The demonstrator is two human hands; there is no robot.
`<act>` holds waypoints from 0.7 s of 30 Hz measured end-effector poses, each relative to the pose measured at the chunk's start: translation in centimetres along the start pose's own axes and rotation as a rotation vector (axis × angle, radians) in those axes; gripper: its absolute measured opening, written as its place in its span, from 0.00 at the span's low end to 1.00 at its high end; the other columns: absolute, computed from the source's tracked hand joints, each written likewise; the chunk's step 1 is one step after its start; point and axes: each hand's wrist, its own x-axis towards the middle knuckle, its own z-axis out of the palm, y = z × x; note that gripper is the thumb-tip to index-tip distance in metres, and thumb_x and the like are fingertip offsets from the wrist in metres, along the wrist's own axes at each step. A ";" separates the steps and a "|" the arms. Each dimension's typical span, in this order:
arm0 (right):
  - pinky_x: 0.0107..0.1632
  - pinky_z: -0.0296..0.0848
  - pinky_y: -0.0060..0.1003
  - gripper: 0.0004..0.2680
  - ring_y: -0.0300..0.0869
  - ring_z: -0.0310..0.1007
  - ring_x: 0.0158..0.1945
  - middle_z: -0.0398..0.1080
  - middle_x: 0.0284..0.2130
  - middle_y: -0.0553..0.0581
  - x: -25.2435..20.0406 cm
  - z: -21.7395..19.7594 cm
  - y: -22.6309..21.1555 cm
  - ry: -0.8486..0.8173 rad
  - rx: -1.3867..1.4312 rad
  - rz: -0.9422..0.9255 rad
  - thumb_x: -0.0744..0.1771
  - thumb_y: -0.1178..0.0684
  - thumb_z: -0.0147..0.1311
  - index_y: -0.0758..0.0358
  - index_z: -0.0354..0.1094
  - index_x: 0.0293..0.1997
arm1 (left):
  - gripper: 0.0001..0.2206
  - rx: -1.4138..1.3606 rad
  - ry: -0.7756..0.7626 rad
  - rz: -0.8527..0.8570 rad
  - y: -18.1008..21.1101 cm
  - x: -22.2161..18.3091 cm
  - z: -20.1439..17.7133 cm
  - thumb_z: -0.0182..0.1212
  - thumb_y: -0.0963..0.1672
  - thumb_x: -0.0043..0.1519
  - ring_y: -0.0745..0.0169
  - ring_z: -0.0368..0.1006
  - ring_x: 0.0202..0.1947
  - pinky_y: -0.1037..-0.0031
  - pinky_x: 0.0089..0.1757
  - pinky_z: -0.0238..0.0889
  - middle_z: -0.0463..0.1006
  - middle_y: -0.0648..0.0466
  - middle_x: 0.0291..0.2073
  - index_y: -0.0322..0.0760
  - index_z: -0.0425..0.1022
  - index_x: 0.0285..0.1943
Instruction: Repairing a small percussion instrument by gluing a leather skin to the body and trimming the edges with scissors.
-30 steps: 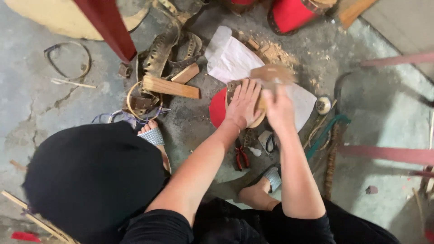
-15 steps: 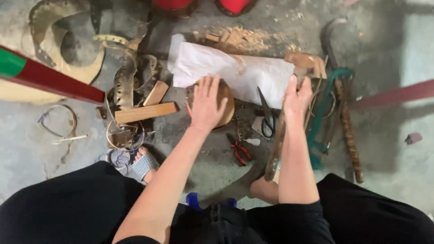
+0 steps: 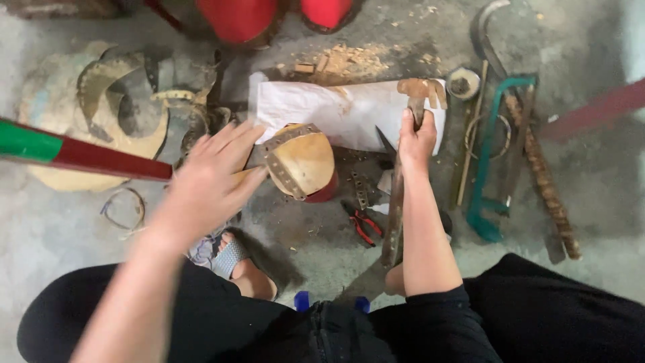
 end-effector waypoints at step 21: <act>0.34 0.73 0.41 0.05 0.42 0.72 0.30 0.71 0.27 0.54 2.1 -2.8 16.5 0.314 0.627 0.766 0.64 0.55 0.61 0.59 0.66 0.34 | 0.27 -0.248 -0.698 -0.459 -2.0 3.0 -2.7 0.45 0.59 0.60 0.61 0.77 0.55 0.63 0.55 0.68 0.80 0.59 0.58 0.47 0.74 0.61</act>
